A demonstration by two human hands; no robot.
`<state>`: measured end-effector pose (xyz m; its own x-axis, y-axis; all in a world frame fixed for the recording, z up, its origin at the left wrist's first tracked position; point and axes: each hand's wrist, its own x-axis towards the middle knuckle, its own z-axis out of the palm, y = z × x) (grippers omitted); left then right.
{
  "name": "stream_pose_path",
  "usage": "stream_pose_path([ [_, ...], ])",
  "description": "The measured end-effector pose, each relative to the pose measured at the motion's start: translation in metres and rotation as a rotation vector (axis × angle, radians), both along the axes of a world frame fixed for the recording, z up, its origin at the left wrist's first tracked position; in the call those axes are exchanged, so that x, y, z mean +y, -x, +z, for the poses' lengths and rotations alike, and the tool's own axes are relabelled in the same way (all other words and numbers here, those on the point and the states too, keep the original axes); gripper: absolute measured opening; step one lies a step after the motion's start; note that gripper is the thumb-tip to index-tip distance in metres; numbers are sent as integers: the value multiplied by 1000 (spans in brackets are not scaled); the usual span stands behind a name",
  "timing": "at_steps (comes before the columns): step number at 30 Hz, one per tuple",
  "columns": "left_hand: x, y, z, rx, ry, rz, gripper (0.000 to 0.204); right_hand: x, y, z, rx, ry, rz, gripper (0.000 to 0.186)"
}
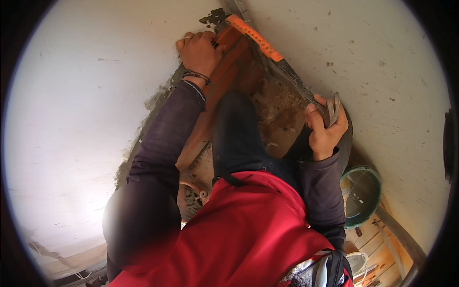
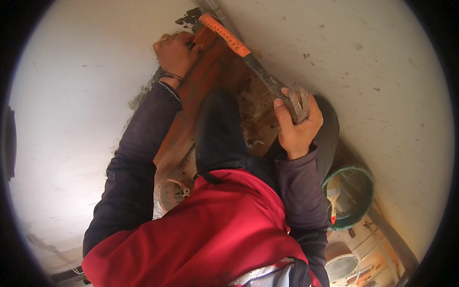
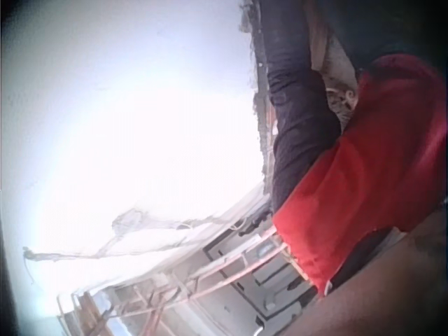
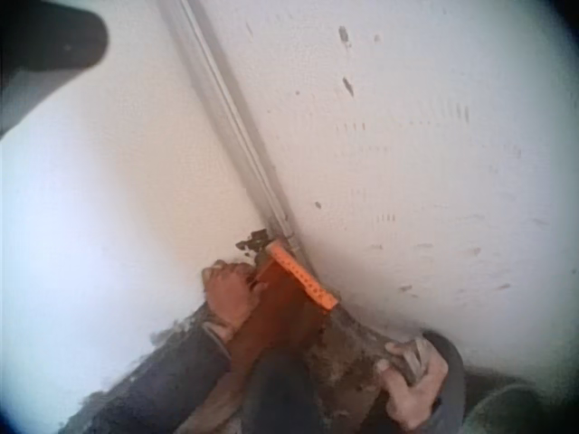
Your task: The person applies mortar to a brick wall using a trowel and then uses a tape measure and a pen to mark a vertical aluminum profile.
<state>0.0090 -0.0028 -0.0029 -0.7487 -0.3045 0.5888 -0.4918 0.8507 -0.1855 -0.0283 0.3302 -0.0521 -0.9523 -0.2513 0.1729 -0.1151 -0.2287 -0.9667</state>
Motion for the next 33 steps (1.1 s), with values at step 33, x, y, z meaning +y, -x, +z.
stream_pose_path([
  [33, 11, 6, 6, -98, -43, 127, 29, -23, -4, 31, 49, -150, -5, 30],
])
